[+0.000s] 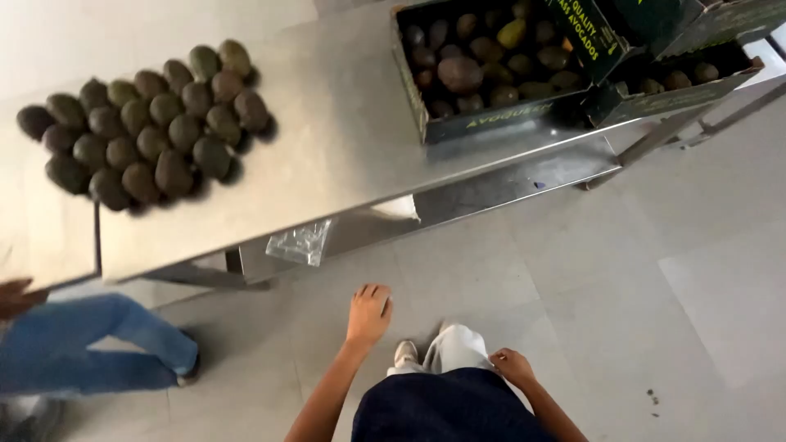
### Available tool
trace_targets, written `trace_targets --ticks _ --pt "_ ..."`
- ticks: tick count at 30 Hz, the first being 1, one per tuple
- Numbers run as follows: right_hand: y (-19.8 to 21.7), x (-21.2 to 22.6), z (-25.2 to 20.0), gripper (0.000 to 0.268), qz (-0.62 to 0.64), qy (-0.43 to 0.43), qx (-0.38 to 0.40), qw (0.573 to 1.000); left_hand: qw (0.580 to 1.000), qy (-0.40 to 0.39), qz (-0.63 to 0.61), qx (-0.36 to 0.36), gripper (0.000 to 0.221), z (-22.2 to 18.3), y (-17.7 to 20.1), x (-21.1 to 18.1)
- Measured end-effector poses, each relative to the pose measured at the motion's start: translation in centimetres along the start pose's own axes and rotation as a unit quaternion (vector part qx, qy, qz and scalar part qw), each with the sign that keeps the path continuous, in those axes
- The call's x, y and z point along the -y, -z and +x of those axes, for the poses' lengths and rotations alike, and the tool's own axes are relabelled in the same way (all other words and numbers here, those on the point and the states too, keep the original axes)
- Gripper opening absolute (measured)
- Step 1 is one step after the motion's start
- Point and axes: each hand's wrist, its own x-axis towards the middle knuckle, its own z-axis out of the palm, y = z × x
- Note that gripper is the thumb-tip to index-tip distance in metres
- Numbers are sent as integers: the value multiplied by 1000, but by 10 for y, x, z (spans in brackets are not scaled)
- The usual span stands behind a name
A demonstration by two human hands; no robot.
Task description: The person sorts avocados from a collection on a table into cardboard boxes and moves the boxes.
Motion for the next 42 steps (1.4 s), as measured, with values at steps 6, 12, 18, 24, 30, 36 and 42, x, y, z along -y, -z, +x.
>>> trace_targets --ticks 6,12,18,24,30,36,42 --pt "58 33 96 37 -85 53 12 995 996 -6 -63 -56 20 149 -31 -22" --pt "212 151 181 30 -117 323 -176 922 989 59 -99 -88 22 269 -56 -62" --pt "399 393 156 14 23 345 -215 913 979 -11 -115 -171 22 384 -40 -87" --pt "429 472 190 17 82 391 -308 864 986 41 -75 -141 21 448 -45 -72" --pt "436 503 206 32 28 416 -274 866 990 -5 -90 -109 56 483 -29 -75" --pt "440 487 245 29 -24 436 -238 867 998 -55 -28 -21 93 515 -44 -72" --pt "474 476 264 29 -63 475 -256 840 997 -73 21 6 99 536 -54 -83"
